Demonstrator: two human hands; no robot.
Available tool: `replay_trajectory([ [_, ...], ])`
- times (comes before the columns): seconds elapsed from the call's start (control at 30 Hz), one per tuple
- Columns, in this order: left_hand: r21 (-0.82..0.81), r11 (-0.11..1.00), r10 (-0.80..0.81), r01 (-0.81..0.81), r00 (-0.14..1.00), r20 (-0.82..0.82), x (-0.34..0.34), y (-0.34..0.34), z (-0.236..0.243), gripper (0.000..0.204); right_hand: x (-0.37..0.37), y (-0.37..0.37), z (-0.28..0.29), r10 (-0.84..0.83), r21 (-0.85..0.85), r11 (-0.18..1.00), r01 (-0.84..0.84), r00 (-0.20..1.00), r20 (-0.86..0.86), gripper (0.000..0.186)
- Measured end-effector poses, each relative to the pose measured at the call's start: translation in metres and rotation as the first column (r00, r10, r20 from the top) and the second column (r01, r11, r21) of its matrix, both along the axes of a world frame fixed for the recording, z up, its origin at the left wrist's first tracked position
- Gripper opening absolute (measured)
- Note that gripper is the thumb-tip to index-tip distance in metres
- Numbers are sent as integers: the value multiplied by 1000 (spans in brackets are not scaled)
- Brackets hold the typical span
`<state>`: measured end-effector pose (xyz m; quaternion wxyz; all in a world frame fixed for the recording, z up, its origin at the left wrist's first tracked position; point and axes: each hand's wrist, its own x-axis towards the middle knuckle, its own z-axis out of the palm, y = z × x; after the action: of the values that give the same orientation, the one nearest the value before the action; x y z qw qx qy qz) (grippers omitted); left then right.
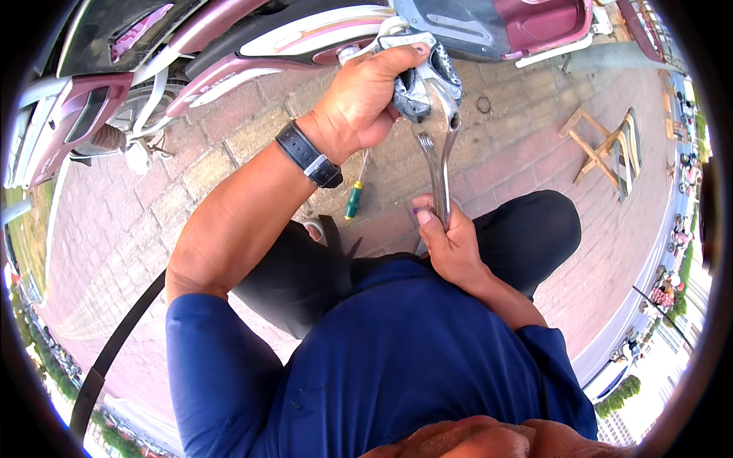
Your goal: The person uses a wrench to loosen a bolt on a scooter's engine casing, then retrieves a hammer to repeatedly strike the casing. Afterward, they use a screwdriver to work on the scooter's seat area.
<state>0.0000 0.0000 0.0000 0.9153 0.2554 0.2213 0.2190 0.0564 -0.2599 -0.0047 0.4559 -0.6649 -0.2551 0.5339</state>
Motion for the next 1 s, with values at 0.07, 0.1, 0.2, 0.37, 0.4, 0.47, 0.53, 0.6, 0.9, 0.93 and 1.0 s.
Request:
replay_trajectory([
  [0.07, -7, 1000, -2, 2, 1000, -18, 1, 1, 2, 25, -3, 1, -2, -17, 11, 1000, 17, 1000, 18, 23],
  [0.1, -18, 1000, -1, 0, 999, -35, 1, -3, 1, 25, -3, -3, -1, -20, -1, 1000, 20, 1000, 9, 23],
  [0.2, -27, 1000, -1, -1, 999, -51, 0, -10, 1, 24, -3, -10, 1, -27, -16, 1000, 27, 1000, 7, 22],
  [0.37, -14, 1000, -1, 1, 999, -34, 1, -3, 3, 25, -4, -2, 1, 0, 83, 996, -14, 986, 167, 20],
  [0.4, 6, 1000, -16, 16, 1000, -17, -1, -1, 4, 29, -4, 0, 1, 17, 79, 996, -33, 980, 198, 20],
  [0.47, 24, 999, -30, 29, 1000, 4, -1, 1, -1, 33, -3, 4, 5, 50, 68, 995, -70, 965, 258, 20],
  [0.53, 17, 999, -33, 33, 999, 14, -4, 2, 0, 37, -5, 6, 9, 82, 66, 991, -113, 930, 359, 21],
  [0.6, -13, 1000, -19, 19, 1000, 16, -7, 2, 4, 41, -7, 7, 11, 96, 70, 988, -136, 907, 409, 21],
  [0.9, 29, 998, -54, 53, 997, 52, -17, 7, 7, 41, -6, 5, 22, 153, 53, 982, -182, 927, 341, 26],
  [0.93, 36, 998, -57, 55, 997, 56, -17, 8, 7, 41, -5, 2, 22, 166, 28, 983, -181, 946, 277, 27],
  [1.0, 47, 997, -57, 54, 997, 60, -18, 8, 6, 41, -4, -8, 19, 165, -5, 986, -167, 969, 183, 27],
])
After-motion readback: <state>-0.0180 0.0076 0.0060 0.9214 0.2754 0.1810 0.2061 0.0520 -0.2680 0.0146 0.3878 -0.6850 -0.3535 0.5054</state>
